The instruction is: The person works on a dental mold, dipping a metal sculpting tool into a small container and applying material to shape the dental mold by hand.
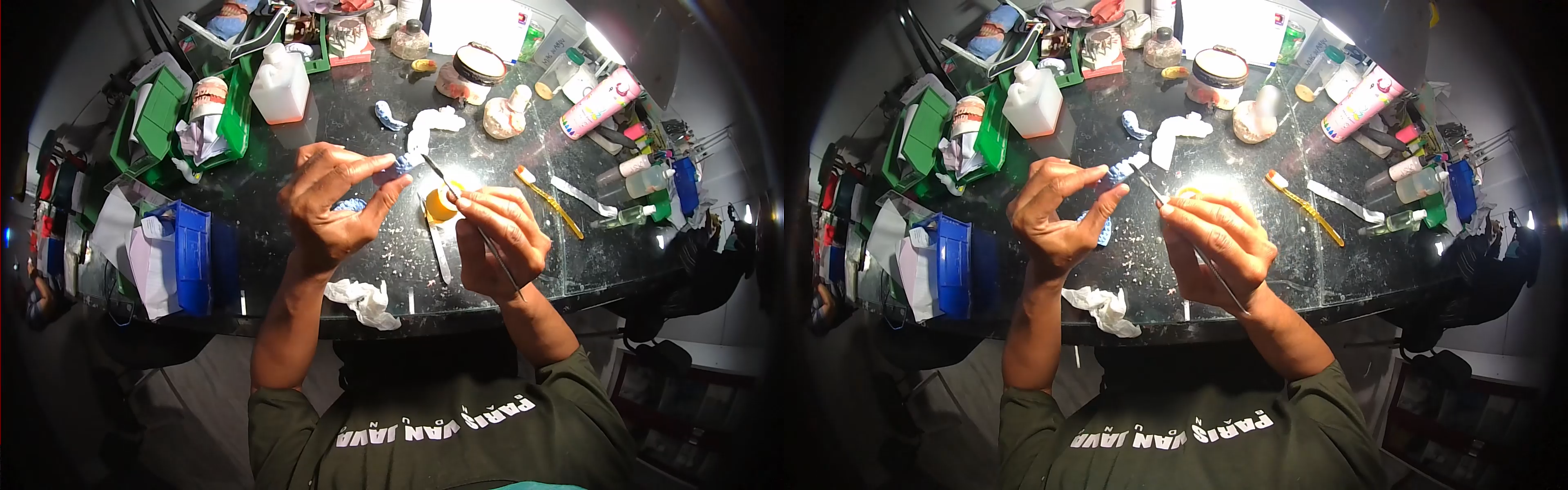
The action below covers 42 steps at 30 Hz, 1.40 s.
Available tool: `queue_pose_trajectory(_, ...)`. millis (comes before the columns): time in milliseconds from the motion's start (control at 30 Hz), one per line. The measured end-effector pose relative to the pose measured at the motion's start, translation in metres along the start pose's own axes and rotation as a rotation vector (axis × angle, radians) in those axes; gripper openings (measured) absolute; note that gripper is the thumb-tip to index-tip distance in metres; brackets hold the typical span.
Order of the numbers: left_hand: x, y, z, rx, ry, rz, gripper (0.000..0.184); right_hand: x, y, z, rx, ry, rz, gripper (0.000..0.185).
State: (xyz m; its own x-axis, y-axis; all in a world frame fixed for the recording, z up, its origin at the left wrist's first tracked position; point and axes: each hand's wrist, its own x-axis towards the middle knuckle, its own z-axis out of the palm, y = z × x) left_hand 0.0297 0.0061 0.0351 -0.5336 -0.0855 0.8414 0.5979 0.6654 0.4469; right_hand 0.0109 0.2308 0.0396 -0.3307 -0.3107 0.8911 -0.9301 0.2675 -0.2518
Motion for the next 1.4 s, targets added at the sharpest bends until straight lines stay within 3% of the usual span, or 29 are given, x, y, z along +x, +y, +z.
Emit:
queue_pose_trajectory(300,-0.001,-0.001,0.001,-0.006,-0.034,0.062,0.033,-0.005,0.002,0.005,0.009,0.007,0.049,0.032)
queue_pose_trajectory(1000,-0.002,-0.002,0.002,-0.013,-0.035,0.052,0.033,-0.007,0.005,0.007,0.045,0.011,0.068,0.028)
queue_pose_trajectory(1100,-0.002,-0.003,0.003,-0.02,-0.035,0.069,0.032,-0.004,0.006,0.008,0.109,0.071,0.069,0.021)
queue_pose_trajectory(1300,-0.002,-0.002,0.003,-0.016,-0.043,0.069,0.032,-0.014,0.009,0.007,0.276,0.096,0.237,0.015)
queue_pose_trajectory(1400,-0.001,0.0,0.003,0.015,-0.046,0.045,0.033,-0.009,0.013,0.005,0.218,0.148,0.338,0.011)
